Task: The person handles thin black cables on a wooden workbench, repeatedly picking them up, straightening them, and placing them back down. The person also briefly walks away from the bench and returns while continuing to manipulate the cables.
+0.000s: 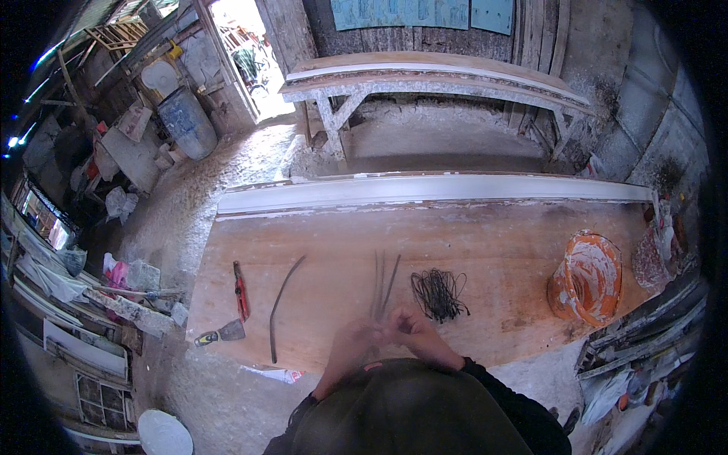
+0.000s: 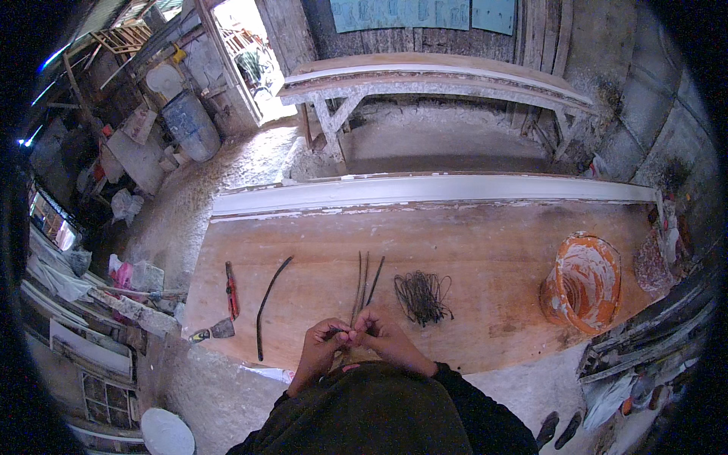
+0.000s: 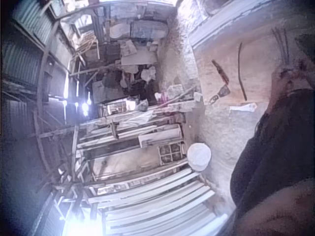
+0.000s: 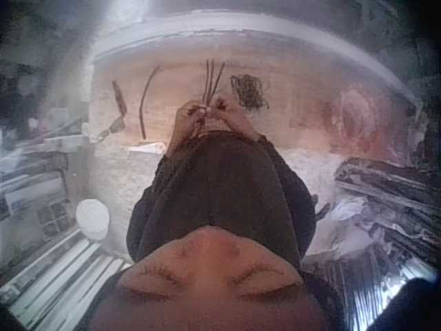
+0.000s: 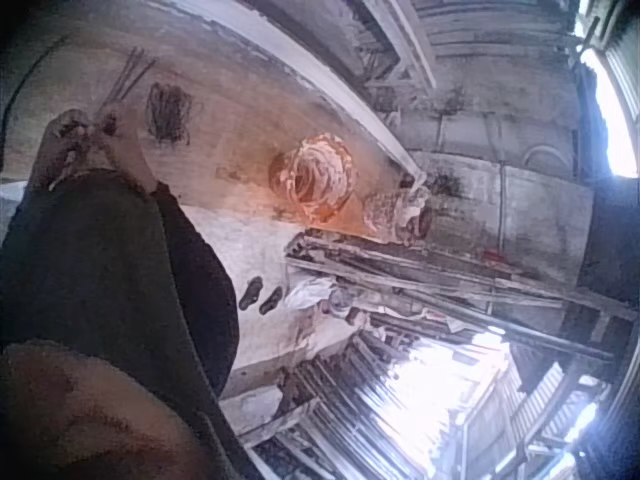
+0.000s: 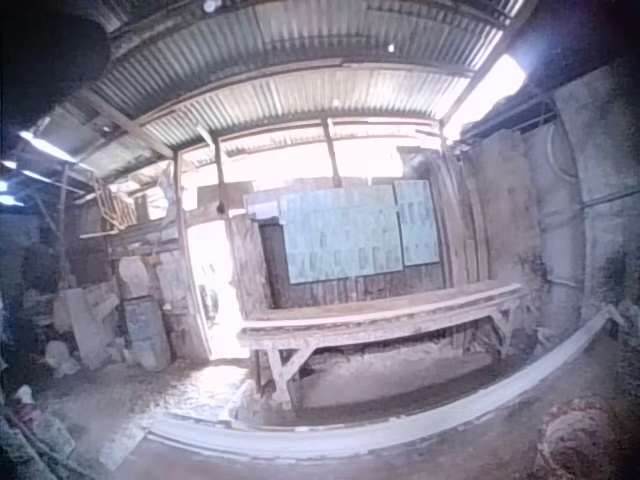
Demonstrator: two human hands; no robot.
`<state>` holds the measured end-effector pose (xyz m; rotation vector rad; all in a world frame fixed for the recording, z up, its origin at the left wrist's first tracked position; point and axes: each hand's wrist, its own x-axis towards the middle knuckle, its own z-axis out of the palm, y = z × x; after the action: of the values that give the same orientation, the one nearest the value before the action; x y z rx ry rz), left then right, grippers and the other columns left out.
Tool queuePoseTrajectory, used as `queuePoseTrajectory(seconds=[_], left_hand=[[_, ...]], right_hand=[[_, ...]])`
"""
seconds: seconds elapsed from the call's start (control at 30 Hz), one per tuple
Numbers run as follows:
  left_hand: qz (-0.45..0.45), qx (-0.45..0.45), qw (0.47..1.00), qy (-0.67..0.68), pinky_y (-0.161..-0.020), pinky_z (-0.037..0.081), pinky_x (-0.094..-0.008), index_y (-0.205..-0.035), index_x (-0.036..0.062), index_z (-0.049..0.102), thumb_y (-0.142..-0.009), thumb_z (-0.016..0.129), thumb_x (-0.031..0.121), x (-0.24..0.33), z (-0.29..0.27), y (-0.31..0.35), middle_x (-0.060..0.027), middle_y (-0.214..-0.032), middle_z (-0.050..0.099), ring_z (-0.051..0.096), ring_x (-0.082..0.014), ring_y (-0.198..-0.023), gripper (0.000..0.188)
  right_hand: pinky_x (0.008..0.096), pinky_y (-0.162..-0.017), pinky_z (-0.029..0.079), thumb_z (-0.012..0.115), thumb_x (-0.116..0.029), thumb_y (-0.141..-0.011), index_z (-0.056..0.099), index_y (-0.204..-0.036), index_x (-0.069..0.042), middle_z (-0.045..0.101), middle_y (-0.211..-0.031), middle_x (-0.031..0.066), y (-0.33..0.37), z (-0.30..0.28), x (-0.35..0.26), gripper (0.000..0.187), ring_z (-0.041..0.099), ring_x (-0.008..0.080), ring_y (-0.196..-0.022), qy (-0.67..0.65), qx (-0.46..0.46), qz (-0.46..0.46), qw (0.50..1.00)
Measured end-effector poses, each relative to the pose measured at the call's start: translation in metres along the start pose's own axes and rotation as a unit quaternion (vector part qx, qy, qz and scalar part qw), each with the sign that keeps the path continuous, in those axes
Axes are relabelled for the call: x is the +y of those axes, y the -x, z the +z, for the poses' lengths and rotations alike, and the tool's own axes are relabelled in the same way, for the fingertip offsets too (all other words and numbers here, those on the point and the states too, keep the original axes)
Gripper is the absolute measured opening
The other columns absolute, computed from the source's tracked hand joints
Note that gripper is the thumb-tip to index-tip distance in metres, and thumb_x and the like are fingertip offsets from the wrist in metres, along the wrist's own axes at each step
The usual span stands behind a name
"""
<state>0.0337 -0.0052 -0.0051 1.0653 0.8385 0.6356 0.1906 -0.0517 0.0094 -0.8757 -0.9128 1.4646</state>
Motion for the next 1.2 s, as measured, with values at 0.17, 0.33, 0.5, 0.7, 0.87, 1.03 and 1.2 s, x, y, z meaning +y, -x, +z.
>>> queuePoseTrajectory(seconds=[0.17,0.33,0.5,0.7,0.87,1.03,1.2], left_hand=[[0.031,0.026,0.998,0.048,-0.057,0.044,-0.0225,-0.084,0.002,0.054,-0.077,0.061,0.012,-0.004,0.003,0.002,-0.0039,-0.074,0.056,0.054,-0.0115,-0.066,0.014],[0.031,0.049,0.995,0.082,-0.057,0.044,-0.0227,-0.082,0.0024,0.053,-0.077,0.062,0.013,-0.008,0.003,0.004,-0.0036,-0.073,0.055,0.054,-0.011,-0.065,0.014],[0.041,0.068,0.996,-0.037,-0.061,0.043,-0.0236,-0.079,0.0026,0.053,-0.076,0.061,0.009,0.015,0.006,0.007,-0.0027,-0.073,0.054,0.052,-0.0111,-0.066,0.011],[0.155,0.059,0.986,0.019,-0.075,0.041,-0.0257,-0.086,0.0046,0.054,-0.073,0.064,0.007,0.013,-0.007,-0.002,-0.0029,-0.086,0.052,0.051,-0.0121,-0.081,0.017],[0.082,0.004,0.997,-0.006,-0.085,0.04,-0.0308,-0.111,0.0048,0.043,-0.072,0.064,0.006,0.022,0.014,0.005,-0.0056,-0.103,0.05,0.051,-0.0157,-0.093,0.044],[0.047,-0.074,0.992,-0.092,-0.083,0.04,-0.0313,-0.117,0.0041,0.039,-0.071,0.064,0.005,0.021,0.029,0.0,-0.0086,-0.104,0.052,0.051,-0.0167,-0.095,0.052],[0.033,-0.019,0.997,-0.061,-0.077,0.041,-0.0267,-0.112,0.0028,0.043,-0.072,0.06,0.002,0.014,0.022,0.002,-0.0062,-0.093,0.054,0.051,-0.0136,-0.087,0.043]], right_hand=[[0.0196,-0.064,0.037,0.057,-0.011,-0.081,0.041,-0.078,-0.008,0.043,-0.075,-0.002,-0.003,-0.006,0.017,0.017,0.044,0.0063,-0.072,0.056,-0.043,-0.017,0.997],[0.0197,-0.066,0.036,0.058,-0.008,-0.08,0.04,-0.078,-0.008,0.043,-0.075,-0.0024,-0.001,0.001,0.011,0.018,0.042,0.0062,-0.073,0.006,-0.043,-0.008,0.999],[0.0221,-0.07,0.039,0.058,-0.005,-0.079,0.042,-0.084,-0.007,0.047,-0.081,-0.0003,0.0,0.0,0.012,0.016,0.046,0.0084,-0.08,-0.044,-0.054,0.005,0.998],[0.0239,-0.067,0.043,0.055,-0.004,-0.079,0.048,-0.1,-0.006,0.054,-0.091,0.0031,0.002,0.003,0.001,0.022,0.052,0.0108,-0.08,0.077,-0.012,0.006,0.997],[0.0204,-0.052,0.041,0.05,-0.003,-0.08,0.05,-0.1,-0.006,0.055,-0.1,0.0036,-0.001,-0.005,0.001,0.02,0.054,0.0085,-0.069,0.06,-0.01,0.094,0.994],[0.0137,-0.039,0.03,0.051,-0.01,-0.083,0.048,-0.094,-0.009,0.054,-0.086,0.0005,-0.002,-0.023,0.013,0.011,0.043,0.0031,-0.056,-0.297,0.015,0.155,0.942],[0.0141,-0.036,0.026,0.05,-0.014,-0.085,0.045,-0.087,-0.012,0.047,-0.075,-0.003,-0.002,-0.024,0.009,0.006,0.037,0.0037,-0.052,-0.343,0.027,0.147,0.928]])
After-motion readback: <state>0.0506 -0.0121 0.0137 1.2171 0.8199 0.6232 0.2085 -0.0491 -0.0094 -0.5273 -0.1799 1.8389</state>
